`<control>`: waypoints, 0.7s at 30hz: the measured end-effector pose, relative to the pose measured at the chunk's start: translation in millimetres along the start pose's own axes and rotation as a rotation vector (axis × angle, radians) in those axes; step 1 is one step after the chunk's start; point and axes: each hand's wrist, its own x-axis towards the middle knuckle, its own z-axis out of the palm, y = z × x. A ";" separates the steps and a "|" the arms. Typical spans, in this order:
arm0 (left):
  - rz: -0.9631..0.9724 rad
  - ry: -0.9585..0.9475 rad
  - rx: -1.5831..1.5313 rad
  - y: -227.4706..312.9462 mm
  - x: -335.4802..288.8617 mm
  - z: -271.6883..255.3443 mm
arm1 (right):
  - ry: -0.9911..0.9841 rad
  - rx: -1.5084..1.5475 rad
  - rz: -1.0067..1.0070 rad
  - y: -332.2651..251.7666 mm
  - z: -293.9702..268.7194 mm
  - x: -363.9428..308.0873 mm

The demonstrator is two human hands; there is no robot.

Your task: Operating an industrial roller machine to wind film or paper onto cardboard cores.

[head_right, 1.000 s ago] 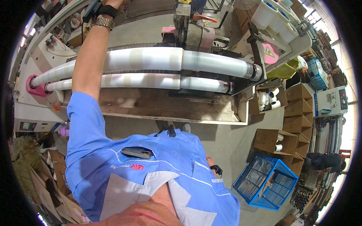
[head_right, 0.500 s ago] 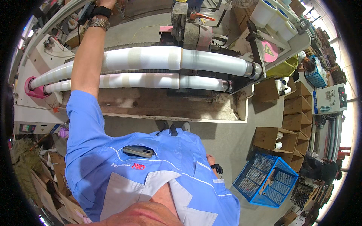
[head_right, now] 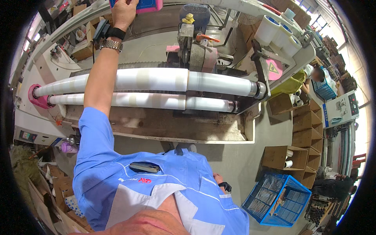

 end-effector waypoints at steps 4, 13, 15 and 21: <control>0.003 0.005 -0.009 0.0 4.6 -0.2 | -0.013 -0.021 -0.022 -10.6 2.3 10.3; -0.072 -0.109 -0.056 -6.5 4.4 2.2 | -0.055 -0.120 -0.048 -27.3 10.9 43.8; 0.069 0.090 -0.030 -5.0 3.1 5.3 | -0.065 -0.150 -0.047 -29.1 13.2 49.6; 0.191 -0.137 -0.130 36.2 17.4 -4.9 | -0.071 -0.185 -0.042 -41.3 15.8 65.2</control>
